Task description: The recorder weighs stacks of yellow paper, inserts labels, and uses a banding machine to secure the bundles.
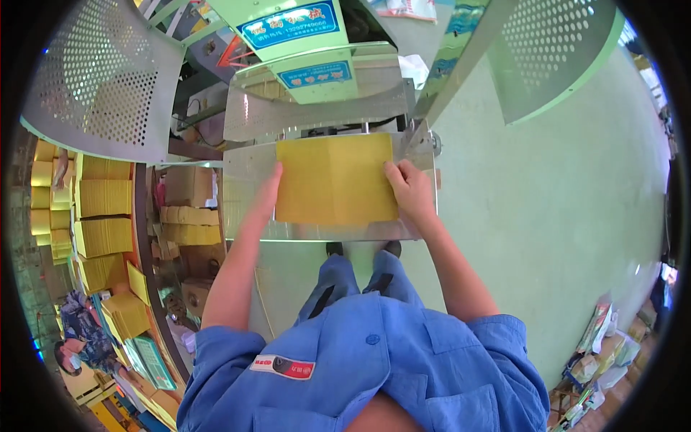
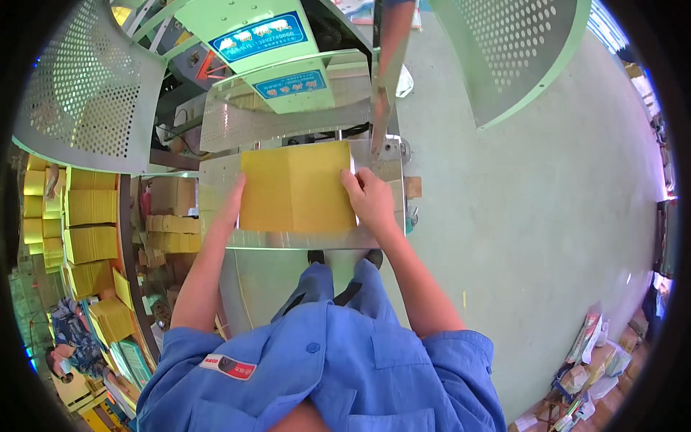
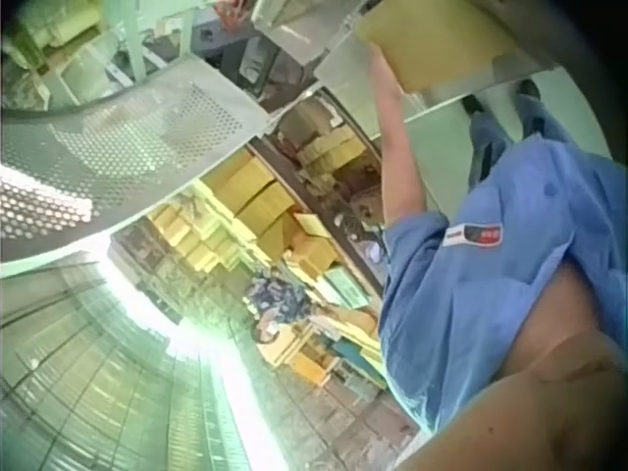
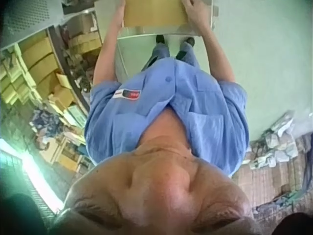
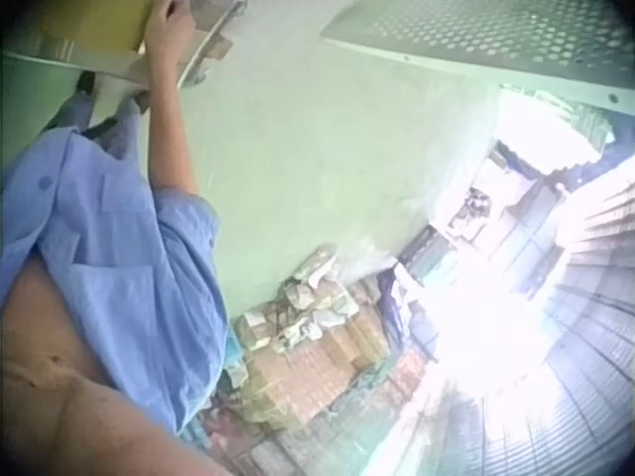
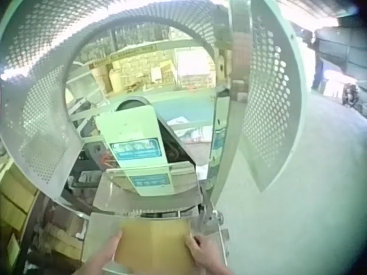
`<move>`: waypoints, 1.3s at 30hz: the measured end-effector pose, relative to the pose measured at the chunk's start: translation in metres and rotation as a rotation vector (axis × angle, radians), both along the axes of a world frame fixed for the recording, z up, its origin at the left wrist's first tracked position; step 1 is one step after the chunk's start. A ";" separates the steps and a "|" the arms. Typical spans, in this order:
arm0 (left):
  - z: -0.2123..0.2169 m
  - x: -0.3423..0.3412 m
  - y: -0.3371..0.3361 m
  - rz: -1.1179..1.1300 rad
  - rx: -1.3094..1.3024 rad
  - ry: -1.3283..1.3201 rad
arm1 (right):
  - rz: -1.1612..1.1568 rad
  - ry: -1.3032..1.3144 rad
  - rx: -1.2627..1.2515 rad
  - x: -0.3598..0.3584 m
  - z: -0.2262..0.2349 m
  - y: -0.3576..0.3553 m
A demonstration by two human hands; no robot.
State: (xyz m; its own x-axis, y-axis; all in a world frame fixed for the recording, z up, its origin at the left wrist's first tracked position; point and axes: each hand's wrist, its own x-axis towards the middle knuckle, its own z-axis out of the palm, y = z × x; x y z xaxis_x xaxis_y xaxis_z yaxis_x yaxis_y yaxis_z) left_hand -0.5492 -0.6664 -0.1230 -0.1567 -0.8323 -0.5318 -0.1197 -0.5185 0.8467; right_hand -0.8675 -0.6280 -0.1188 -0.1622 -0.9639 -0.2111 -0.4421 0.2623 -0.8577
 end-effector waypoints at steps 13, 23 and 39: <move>-0.021 0.022 0.011 0.144 0.037 0.026 | -0.229 -0.841 -0.153 0.013 -0.055 0.039; -0.038 -0.047 0.033 0.414 -0.157 0.679 | -0.224 -1.083 -0.152 0.039 -0.017 0.022; -0.018 -0.046 -0.083 0.186 -0.276 0.550 | -0.221 -1.063 -0.162 0.033 -0.021 -0.095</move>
